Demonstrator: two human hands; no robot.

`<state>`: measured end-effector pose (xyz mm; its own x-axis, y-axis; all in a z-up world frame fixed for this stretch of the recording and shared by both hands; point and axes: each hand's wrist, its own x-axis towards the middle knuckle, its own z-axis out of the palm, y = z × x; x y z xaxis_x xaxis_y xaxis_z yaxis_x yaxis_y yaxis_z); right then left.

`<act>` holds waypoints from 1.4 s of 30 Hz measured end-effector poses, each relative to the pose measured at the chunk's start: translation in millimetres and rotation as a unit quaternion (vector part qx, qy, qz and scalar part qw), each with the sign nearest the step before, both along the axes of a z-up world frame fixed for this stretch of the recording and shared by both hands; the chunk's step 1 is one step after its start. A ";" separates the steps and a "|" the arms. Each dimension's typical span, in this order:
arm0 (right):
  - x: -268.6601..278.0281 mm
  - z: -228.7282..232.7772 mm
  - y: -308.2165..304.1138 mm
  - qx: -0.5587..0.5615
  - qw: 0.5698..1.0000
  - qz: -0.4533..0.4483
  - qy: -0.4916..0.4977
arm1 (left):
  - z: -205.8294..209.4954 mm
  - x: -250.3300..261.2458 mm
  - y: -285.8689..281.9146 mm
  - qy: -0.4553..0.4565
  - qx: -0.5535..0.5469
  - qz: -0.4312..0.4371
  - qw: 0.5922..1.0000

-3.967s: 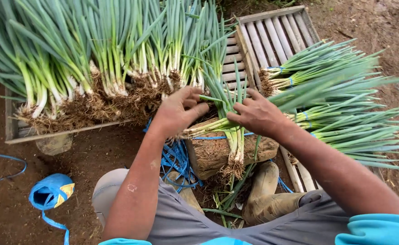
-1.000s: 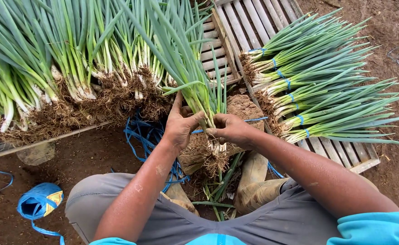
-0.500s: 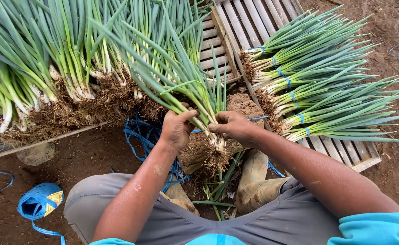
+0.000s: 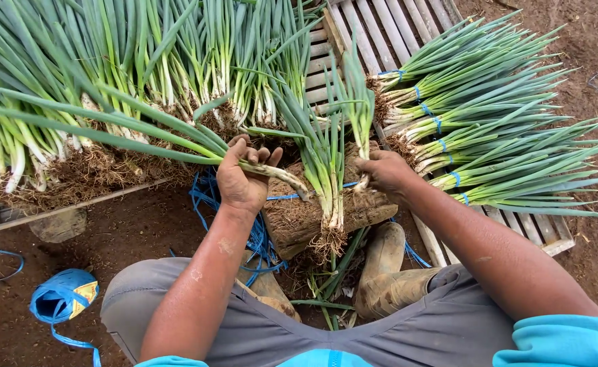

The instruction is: The person sits on the ground and bundles green onions using blue plastic ties. They gather onions from a wooden crate, align the roots, wrap the tie around the bundle, and secure it before placing the finished bundle on a wooden pallet.

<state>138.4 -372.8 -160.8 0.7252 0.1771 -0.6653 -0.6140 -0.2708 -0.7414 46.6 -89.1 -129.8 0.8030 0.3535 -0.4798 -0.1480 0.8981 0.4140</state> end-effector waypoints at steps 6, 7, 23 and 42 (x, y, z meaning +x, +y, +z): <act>-9.6 58.9 13.0 0.076 0.997 0.031 -0.017 | 6.4 -4.9 -6.3 -0.006 -0.015 -0.101 0.995; -13.4 66.8 18.4 0.076 0.997 0.030 -0.018 | 3.4 -4.7 -11.8 -0.007 -0.015 -0.102 0.995; -65.3 117.1 61.0 -0.011 0.935 0.342 -0.092 | -14.3 -8.6 -42.2 -0.095 -0.019 -0.130 0.987; -51.3 52.7 37.5 0.199 0.936 0.291 -0.010 | 19.0 -15.3 -34.7 -0.204 -0.032 -0.184 0.961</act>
